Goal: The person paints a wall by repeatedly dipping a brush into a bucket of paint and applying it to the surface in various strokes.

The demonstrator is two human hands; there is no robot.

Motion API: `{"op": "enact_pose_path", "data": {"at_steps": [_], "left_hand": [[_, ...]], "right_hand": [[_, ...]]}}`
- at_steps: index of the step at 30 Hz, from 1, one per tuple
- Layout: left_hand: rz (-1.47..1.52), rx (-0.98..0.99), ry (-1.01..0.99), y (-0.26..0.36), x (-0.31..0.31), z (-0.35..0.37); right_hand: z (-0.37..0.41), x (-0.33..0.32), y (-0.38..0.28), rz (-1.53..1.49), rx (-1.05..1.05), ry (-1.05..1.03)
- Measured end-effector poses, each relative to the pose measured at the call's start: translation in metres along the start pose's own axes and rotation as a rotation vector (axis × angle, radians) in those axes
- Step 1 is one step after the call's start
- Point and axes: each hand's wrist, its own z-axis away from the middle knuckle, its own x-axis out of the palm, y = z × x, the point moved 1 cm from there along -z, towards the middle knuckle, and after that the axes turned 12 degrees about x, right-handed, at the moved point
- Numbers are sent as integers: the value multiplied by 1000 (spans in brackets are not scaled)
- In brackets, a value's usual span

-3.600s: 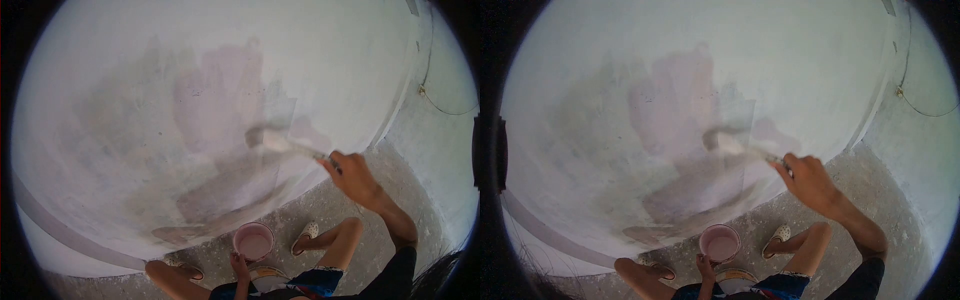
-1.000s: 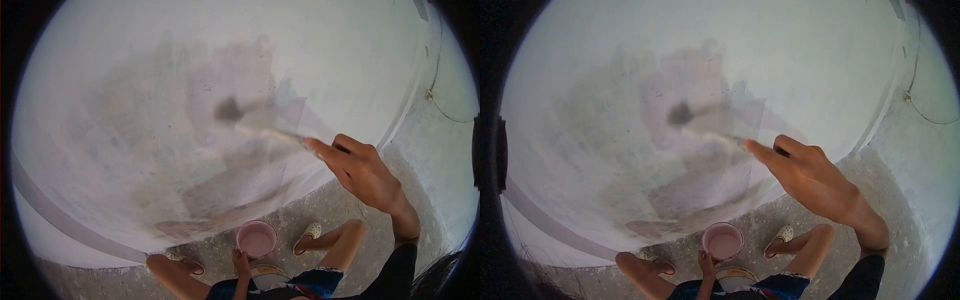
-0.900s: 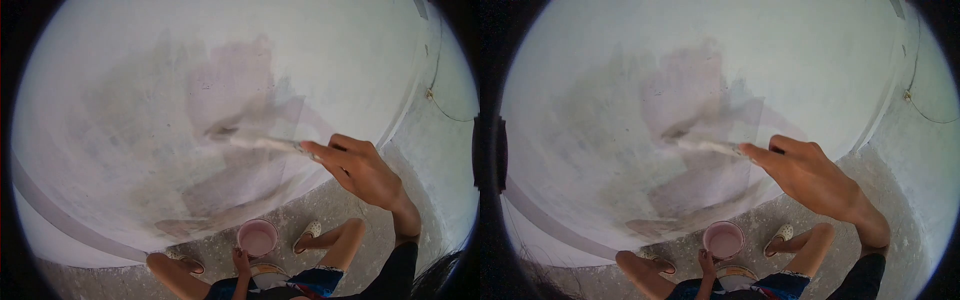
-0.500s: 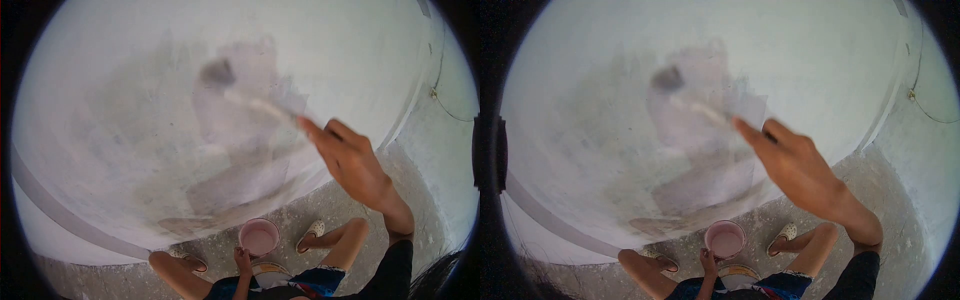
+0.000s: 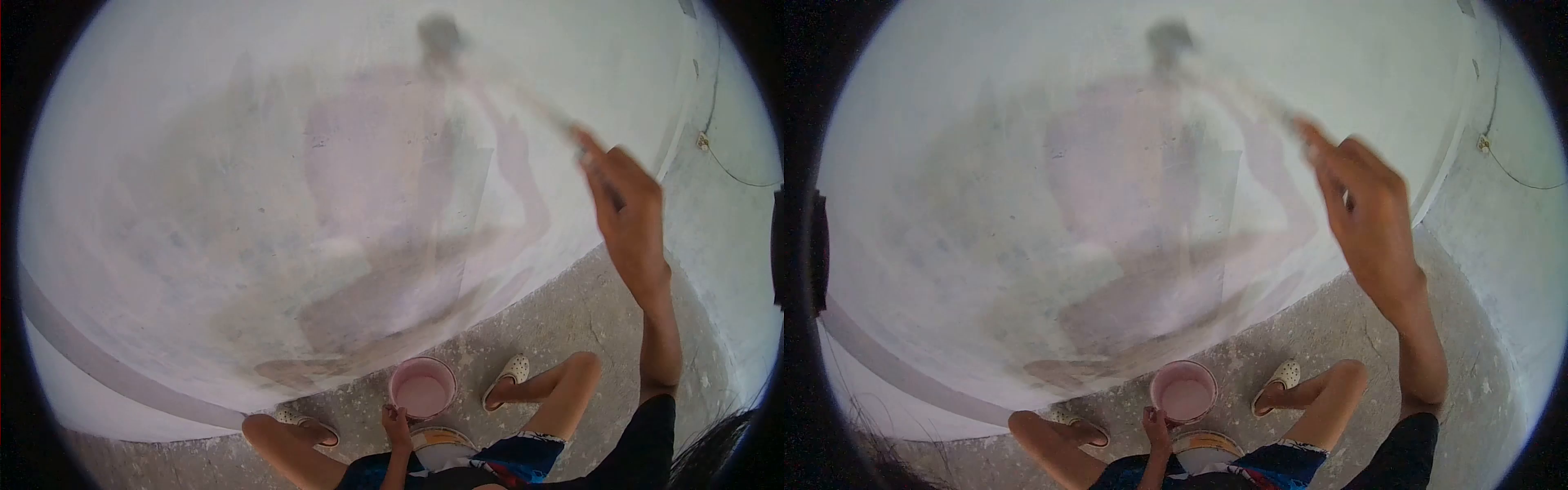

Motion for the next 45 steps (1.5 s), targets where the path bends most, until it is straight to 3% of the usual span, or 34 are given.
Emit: {"op": "enact_pose_path", "data": {"at_steps": [1, 3, 4, 6, 7, 12, 15, 16, 17, 19, 20, 24, 26, 27, 29, 30, 32, 33, 35, 39, 43, 45], "left_hand": [[-9, 5, 3, 1, 0, 1], [-16, 7, 4, 1, 2, 2], [-13, -17, 12, 0, 2, 1], [-20, -45, 18, 1, 0, 4], [-20, -59, 19, 2, 1, 4], [-50, -42, 10, 4, 3, 5], [-15, -61, -3, 6, 4, 4], [-15, -38, -5, 1, 2, 2], [-16, -15, -6, -3, -2, 2], [-19, -30, -11, -3, -5, 2], [-17, -40, -12, -5, -3, 1], [-44, -125, -5, 13, 7, 5], [-4, -81, 34, 14, 10, 8], [-6, -83, 31, 13, 8, 7], [-3, -74, 8, 10, 7, 5], [-2, -76, 5, 10, 6, 5], [-46, -89, -6, 9, 4, 4], [-49, -91, -8, 11, 5, 5], [-47, -109, 8, 15, 9, 6], [-111, -36, -74, 3, 3, 2], [-34, -82, 1, 17, 8, 8], [-52, -54, -16, 10, 5, 5]], "right_hand": [[8, -3, 1, 3, 2, 1], [24, -6, 6, 35, -41, -361], [27, -8, 9, 36, -42, -363], [34, -10, 14, 16, 32, -663], [33, -9, 16, 17, 36, -661], [15, -3, 22, -8, 95, 95], [7, -5, 25, -24, 120, 157], [8, -6, 21, -58, 171, -12], [12, -4, 24, -59, 174, -13], [24, 3, 27, -90, -64, -482], [28, -1, 26, -93, -9, -643], [31, 3, 27, -118, -51, -641], [16, -1, 25, -63, 126, -190], [12, -3, 27, -21, 108, -34], [11, 5, 34, 22, 89, 182], [11, 4, 34, 25, 89, 182], [11, 4, 32, -52, 66, -66], [15, 3, 32, -51, 70, -67], [27, 1, 33, -57, 11, -550], [34, 6, 42, -89, -58, -703], [15, 0, 46, -15, 186, -11], [15, 5, 56, 41, 161, 209]]}}
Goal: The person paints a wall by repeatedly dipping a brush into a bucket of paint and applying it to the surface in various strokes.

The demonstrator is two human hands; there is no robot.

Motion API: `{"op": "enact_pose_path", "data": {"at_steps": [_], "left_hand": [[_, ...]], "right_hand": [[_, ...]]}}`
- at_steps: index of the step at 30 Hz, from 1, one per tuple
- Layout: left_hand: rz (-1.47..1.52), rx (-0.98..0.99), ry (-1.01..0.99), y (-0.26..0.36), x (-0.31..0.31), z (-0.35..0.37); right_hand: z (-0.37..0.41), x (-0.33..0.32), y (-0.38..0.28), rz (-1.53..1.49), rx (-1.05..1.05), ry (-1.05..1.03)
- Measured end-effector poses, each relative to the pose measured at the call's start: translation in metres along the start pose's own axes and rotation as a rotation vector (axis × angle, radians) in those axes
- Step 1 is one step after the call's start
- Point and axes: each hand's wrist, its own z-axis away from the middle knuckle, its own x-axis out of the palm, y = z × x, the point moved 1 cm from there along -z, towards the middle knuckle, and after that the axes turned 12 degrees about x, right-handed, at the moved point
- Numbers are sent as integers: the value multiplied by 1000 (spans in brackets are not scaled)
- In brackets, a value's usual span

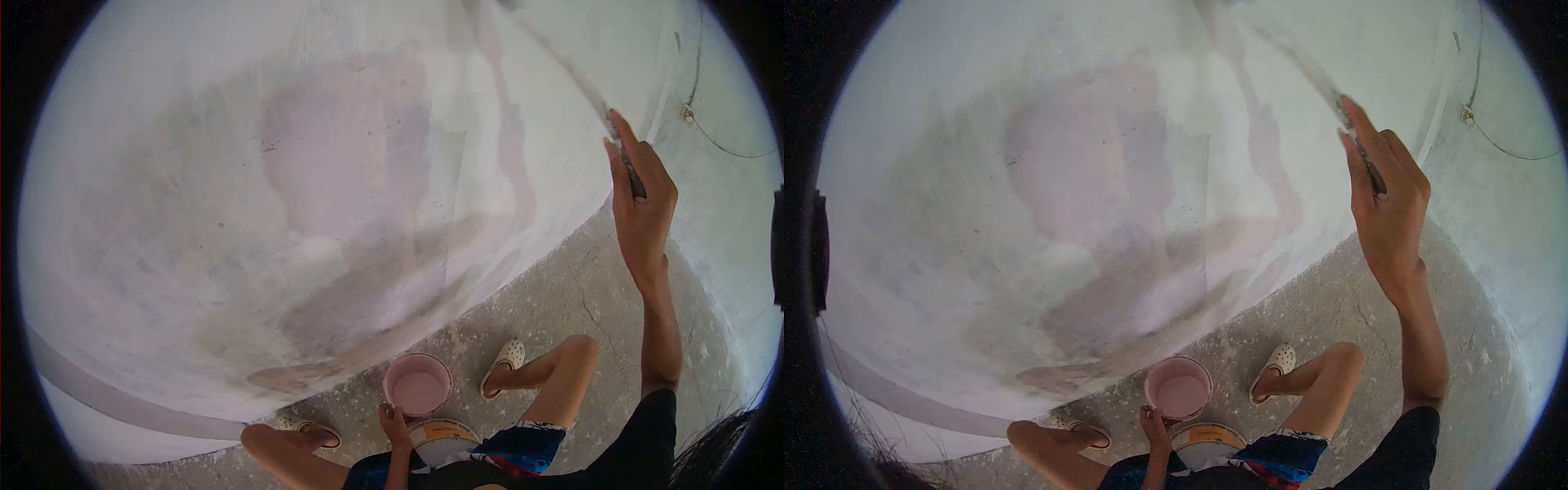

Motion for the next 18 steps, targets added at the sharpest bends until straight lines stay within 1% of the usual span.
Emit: {"op": "enact_pose_path", "data": {"at_steps": [1, 3, 4, 6, 7, 9, 10, 12, 13, 15, 16, 18], "left_hand": [[-8, -13, 3, 0, -1, 0], [-16, -23, 6, 1, 0, 0], [-20, -23, 20, 2, 1, 0], [-20, -24, 33, 4, 4, 1], [-17, 3, 25, 5, 5, 2], [-21, 29, 15, 6, 3, 2], [-21, 13, 14, 5, 2, 1], [-27, -7, 13, 2, 1, 2], [-29, 12, 3, 2, 0, 2], [-28, 35, -5, 7, 1, 2], [-10, 18, 5, 10, 3, 3], [11, 1, 25, 16, 7, 4]], "right_hand": [[0, 0, 3, 4, 0, 0], [1, 1, 9, -51, -2, -269], [5, -1, 12, -51, -1, -267], [19, -5, 17, -2, -186, -738], [21, -8, 19, -3, -190, -737], [26, -12, 21, -13, -202, -939], [25, -13, 18, -13, -201, -938], [19, -13, 7, 72, -42, -559], [19, -9, 7, 70, -36, -562], [17, -2, 9, -9, 34, -95], [18, 0, 10, -12, 29, -95], [25, 5, 9, -61, 3, -188]]}}
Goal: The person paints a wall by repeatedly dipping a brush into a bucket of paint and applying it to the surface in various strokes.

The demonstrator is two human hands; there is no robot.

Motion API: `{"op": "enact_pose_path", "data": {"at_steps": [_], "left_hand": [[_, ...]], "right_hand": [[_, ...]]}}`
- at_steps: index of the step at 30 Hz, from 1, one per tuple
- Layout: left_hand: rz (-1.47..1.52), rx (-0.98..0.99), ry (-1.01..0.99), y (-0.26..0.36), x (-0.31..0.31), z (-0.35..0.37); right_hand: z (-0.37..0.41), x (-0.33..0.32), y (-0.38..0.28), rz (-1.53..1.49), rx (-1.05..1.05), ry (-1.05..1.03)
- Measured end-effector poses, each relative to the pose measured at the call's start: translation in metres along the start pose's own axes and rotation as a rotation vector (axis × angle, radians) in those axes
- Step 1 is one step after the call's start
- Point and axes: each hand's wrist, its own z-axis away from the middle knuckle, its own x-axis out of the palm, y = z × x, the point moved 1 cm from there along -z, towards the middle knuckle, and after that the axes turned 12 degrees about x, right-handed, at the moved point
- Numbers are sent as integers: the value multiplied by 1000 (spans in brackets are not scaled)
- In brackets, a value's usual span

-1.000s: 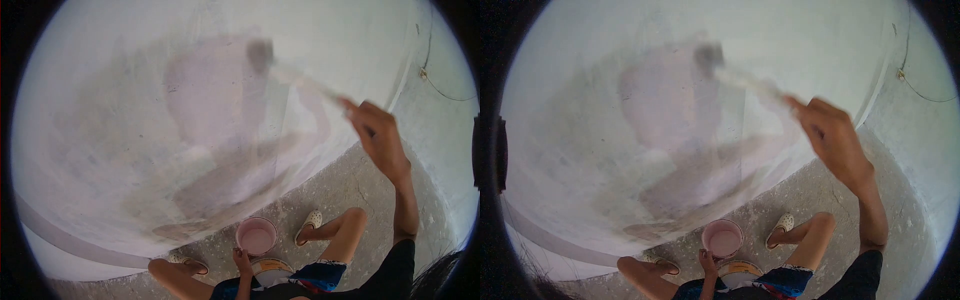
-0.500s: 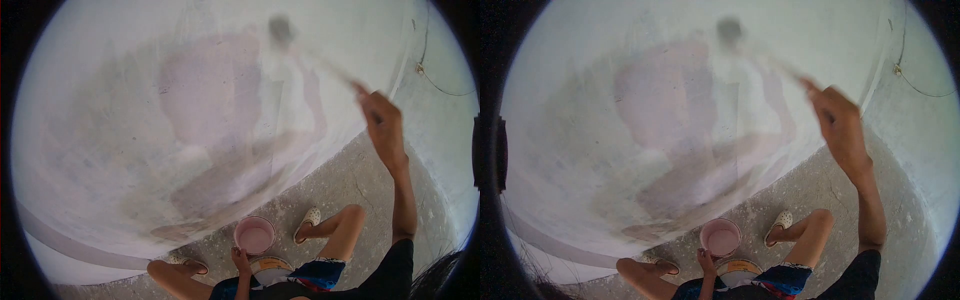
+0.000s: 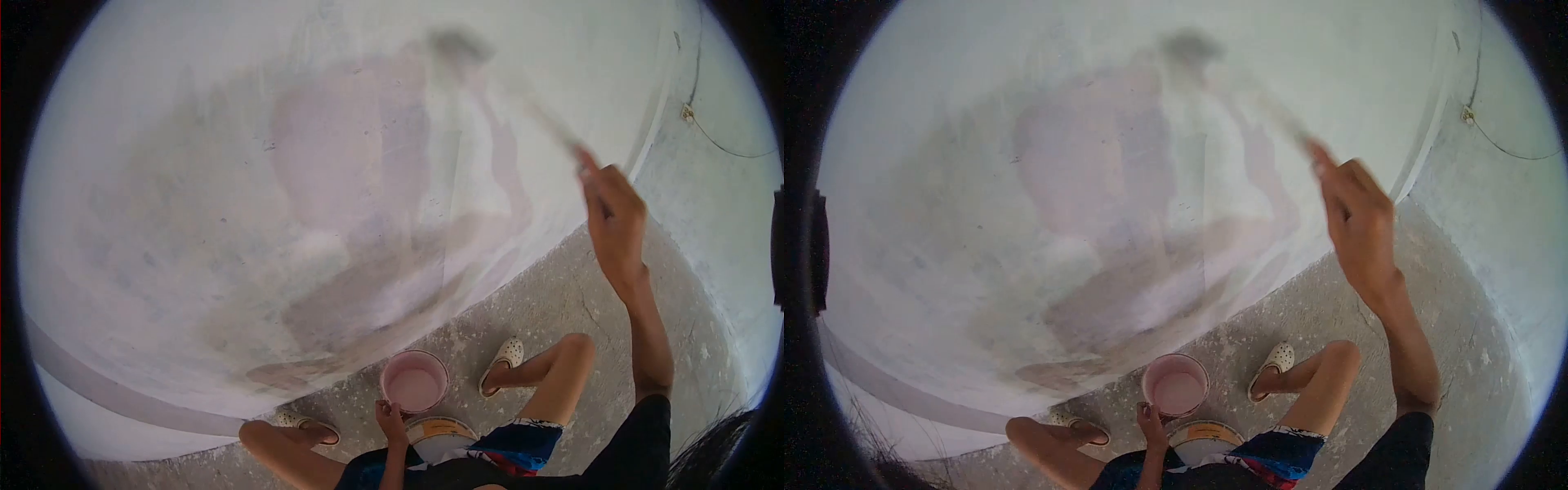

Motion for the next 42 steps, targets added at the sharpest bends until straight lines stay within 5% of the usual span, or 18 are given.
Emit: {"op": "enact_pose_path", "data": {"at_steps": [2, 4, 6, 8, 12, 14, 16, 18, 19, 23, 30, 32, 42], "left_hand": [[58, 33, -16, 4, 1, 3], [32, 26, -6, -1, -2, 2], [10, 28, 2, -7, -6, -2], [-61, 64, -33, -11, -9, -4], [-78, 137, -74, -26, -18, -9], [-14, 41, -36, -3, -5, 0], [-10, 40, -27, -2, -3, 0], [-12, 36, -21, -9, -8, -3], [-41, 62, -44, -22, -15, -9], [-9, 33, -41, -7, -8, -1], [-84, 95, 5, -10, -14, -4], [-314, 292, -40, -3, -10, -3], [-253, 214, -58, 24, -1, 3]], "right_hand": [[13, 8, 2, -3, -26, -426], [32, 9, 11, 19, -101, -568], [48, 12, 18, -40, -104, -950], [50, 18, 22, -94, -117, -908], [17, 2, 7, 126, 22, 19], [-4, -1, 14, 123, -132, 397], [-9, -2, 7, 115, -47, 408], [4, 12, 11, -13, 24, 6], [17, 15, 4, -36, 17, -363], [86, 32, 13, -158, -102, -949], [184, 59, 7, -210, 43, -1265], [197, 61, 0, -208, 109, -1368], [269, 112, -10, 90, -160, -1266]]}}
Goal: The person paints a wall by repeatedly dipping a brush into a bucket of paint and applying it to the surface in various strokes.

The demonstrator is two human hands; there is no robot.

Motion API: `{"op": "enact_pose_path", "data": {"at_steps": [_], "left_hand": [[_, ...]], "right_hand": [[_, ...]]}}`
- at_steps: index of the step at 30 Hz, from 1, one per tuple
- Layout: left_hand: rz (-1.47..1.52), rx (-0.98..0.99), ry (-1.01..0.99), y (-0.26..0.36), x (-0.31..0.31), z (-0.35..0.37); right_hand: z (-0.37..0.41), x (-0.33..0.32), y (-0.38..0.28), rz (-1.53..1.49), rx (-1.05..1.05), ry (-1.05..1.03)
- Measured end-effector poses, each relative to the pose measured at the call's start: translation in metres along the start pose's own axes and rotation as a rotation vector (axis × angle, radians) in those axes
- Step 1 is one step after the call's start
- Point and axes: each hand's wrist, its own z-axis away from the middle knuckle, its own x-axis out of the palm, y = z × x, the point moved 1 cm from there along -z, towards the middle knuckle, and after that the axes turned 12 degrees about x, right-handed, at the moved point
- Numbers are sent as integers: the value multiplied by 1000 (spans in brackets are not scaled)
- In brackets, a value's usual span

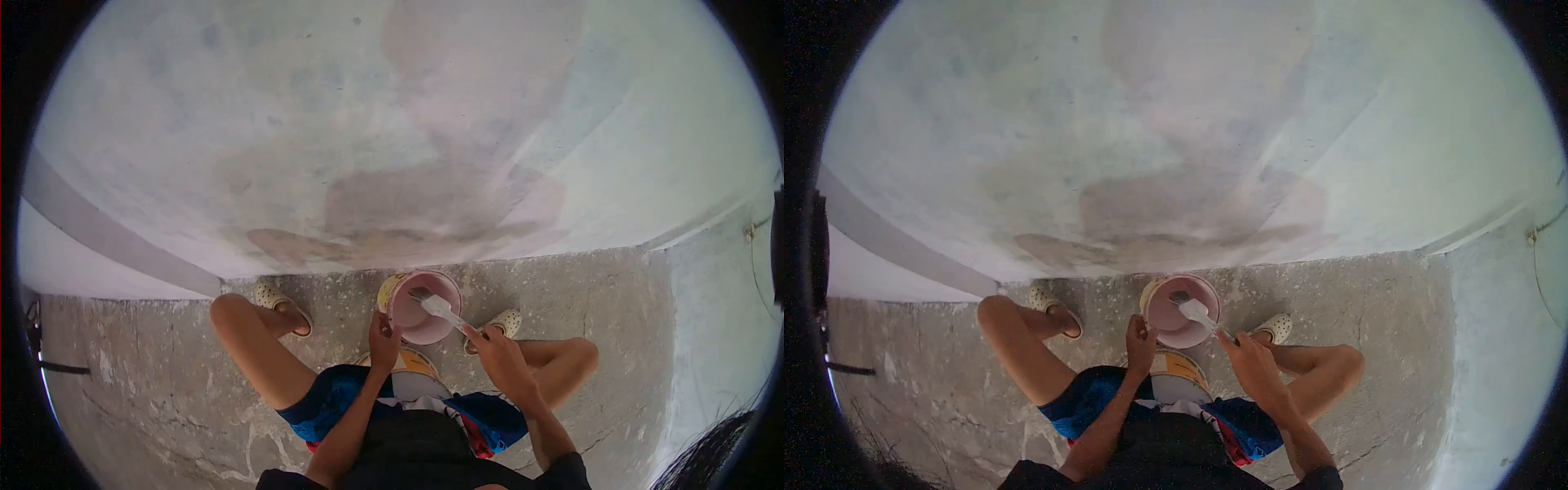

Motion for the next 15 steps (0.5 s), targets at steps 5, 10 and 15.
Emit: {"op": "enact_pose_path", "data": {"at_steps": [5, 10, 15], "left_hand": [[-79, 102, -36, 1, 0, 1], [-98, 64, -151, -6, -4, 4], [-95, 139, -98, -5, 5, 3]], "right_hand": [[-14, 21, -11, 4, 7, -6], [-15, 52, -2, -150, 25, -1], [-9, 63, 11, -286, 63, 23]]}}
